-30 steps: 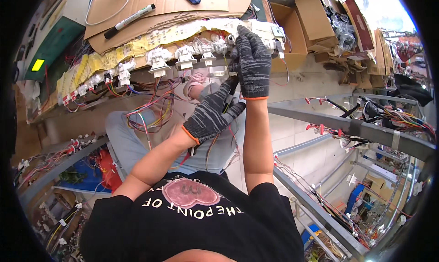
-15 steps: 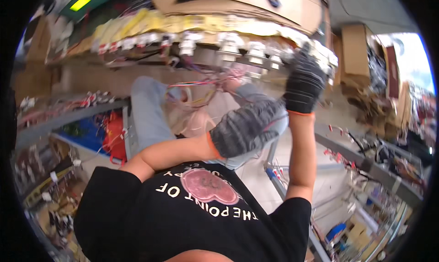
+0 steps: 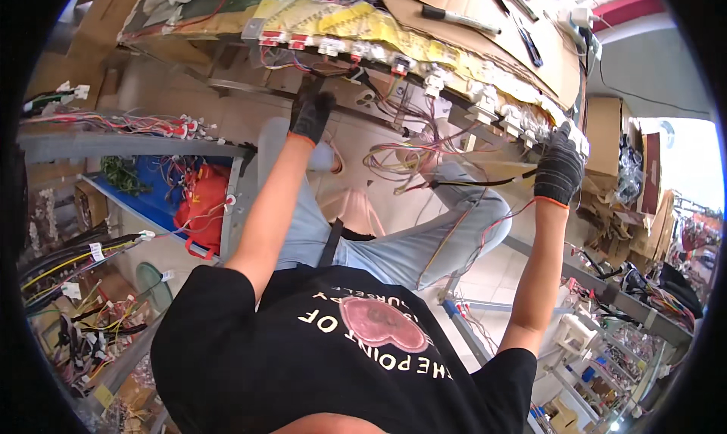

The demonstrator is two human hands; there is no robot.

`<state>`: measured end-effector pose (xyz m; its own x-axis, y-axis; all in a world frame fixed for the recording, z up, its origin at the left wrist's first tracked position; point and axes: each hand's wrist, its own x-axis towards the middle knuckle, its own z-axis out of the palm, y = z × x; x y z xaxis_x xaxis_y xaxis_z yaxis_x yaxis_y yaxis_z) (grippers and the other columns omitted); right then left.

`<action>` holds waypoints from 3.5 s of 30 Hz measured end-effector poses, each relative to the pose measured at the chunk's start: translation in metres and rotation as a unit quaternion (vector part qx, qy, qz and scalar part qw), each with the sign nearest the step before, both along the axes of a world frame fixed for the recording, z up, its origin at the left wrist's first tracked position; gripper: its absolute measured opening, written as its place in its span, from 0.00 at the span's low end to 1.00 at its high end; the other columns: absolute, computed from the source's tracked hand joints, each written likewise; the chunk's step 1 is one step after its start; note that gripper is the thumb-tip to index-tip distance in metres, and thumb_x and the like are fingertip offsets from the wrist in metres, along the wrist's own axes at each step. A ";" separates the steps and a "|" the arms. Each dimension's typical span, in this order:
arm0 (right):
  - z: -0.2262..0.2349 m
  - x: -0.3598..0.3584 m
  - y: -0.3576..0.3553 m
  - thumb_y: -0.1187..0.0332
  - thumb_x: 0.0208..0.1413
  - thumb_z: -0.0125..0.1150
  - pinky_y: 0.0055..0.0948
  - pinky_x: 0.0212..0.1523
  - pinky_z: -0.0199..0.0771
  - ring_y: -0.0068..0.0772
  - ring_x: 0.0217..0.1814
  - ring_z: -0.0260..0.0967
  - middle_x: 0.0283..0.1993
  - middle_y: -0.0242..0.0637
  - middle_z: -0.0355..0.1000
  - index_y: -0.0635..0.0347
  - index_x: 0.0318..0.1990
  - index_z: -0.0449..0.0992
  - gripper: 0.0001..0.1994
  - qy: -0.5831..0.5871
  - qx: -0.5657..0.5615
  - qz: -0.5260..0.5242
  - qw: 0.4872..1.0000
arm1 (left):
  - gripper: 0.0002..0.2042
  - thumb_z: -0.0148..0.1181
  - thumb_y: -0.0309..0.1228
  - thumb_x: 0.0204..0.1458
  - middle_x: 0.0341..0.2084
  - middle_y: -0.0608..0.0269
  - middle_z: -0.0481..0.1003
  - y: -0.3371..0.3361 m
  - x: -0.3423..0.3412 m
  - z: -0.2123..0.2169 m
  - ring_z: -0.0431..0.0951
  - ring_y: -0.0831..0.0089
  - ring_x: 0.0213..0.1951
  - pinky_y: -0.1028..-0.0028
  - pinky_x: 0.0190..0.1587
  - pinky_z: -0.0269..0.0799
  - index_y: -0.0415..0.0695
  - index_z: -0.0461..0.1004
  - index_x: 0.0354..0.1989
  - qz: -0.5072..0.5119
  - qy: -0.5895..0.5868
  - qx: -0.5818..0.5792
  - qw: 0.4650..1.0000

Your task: Assembling and organizing electrical wiring harnesses on a production jig, connecting wires and using tools.

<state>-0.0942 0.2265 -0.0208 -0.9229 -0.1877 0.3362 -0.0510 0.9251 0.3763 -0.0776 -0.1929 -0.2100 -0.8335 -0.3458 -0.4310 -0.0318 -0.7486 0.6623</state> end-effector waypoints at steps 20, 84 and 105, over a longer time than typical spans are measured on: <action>0.009 0.005 -0.022 0.73 0.51 0.46 0.41 0.46 0.66 0.48 0.43 0.68 0.37 0.50 0.71 0.64 0.45 0.68 0.13 -0.006 0.026 -0.077 0.997 | 0.02 0.51 0.28 0.46 0.15 0.55 0.69 0.050 0.032 0.084 0.71 0.59 0.17 0.65 0.19 0.65 0.45 0.68 0.24 -0.028 0.165 -0.839 0.518; 0.007 0.006 -0.010 0.69 0.51 0.49 0.40 0.55 0.58 0.49 0.50 0.64 0.44 0.53 0.69 0.63 0.53 0.63 0.20 -0.072 -0.068 -0.107 0.989 | 0.09 0.51 0.36 0.50 0.36 0.70 0.73 0.000 0.012 0.090 0.71 0.75 0.37 0.73 0.37 0.66 0.53 0.70 0.40 0.070 0.081 0.061 0.992; -0.004 -0.003 0.003 0.73 0.49 0.49 0.39 0.48 0.63 0.50 0.45 0.64 0.41 0.52 0.68 0.66 0.46 0.68 0.15 -0.028 -0.089 -0.066 0.993 | 0.03 0.57 0.26 0.44 0.25 0.66 0.71 -0.002 0.000 0.108 0.71 0.76 0.30 0.77 0.34 0.68 0.42 0.73 0.27 0.149 0.032 -0.021 0.988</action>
